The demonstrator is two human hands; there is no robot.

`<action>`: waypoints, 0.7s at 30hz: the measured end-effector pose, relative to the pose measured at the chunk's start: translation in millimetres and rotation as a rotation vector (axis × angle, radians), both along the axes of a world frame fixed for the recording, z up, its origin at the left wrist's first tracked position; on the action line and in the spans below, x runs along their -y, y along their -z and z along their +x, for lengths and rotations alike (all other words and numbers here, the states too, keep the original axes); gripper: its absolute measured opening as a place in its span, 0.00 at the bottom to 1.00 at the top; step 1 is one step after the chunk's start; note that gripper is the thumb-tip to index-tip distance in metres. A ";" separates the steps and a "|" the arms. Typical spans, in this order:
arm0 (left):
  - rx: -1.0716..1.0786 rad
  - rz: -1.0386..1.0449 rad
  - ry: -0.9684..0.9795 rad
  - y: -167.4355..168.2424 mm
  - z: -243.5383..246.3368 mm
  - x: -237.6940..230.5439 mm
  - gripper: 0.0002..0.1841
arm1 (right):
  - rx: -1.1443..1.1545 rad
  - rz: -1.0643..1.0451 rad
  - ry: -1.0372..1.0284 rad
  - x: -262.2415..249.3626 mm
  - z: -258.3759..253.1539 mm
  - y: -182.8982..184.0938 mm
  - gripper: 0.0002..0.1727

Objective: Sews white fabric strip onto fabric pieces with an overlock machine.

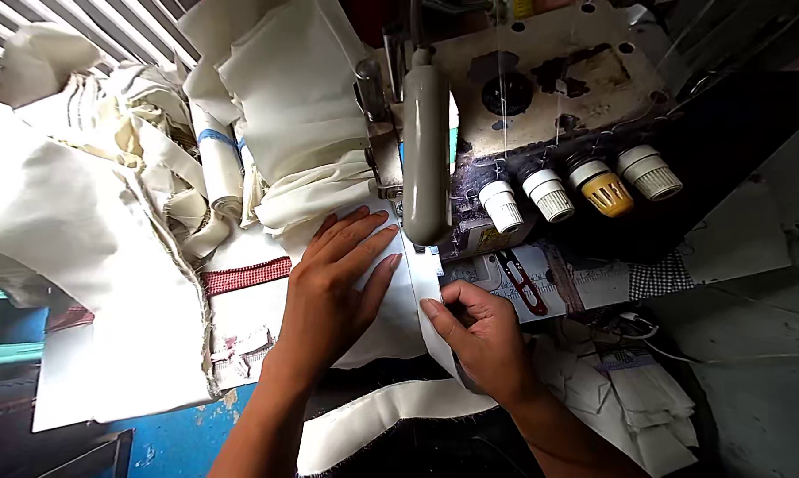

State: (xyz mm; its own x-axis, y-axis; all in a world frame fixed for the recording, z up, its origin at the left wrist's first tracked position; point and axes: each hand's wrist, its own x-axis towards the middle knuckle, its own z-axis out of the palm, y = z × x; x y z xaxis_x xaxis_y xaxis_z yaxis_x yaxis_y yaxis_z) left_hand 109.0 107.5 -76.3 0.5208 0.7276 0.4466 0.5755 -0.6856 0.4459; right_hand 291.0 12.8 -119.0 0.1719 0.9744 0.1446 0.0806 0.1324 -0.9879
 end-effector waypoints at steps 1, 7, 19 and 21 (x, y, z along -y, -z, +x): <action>-0.007 -0.003 0.007 -1.5 0.2 -3.7 0.16 | -0.002 0.004 0.006 -1.9 -0.3 -0.3 0.08; -0.026 -0.030 -0.028 -35.7 -22.8 -11.1 0.12 | -0.020 0.106 -0.118 -17.7 9.9 27.3 0.11; -0.083 0.032 -0.399 -9.8 -58.7 -119.2 0.24 | -0.045 0.119 -0.273 -20.9 19.4 33.1 0.13; -0.112 0.167 -0.568 -35.6 -70.1 -112.4 0.25 | -0.042 0.118 -0.276 -21.4 19.5 32.7 0.13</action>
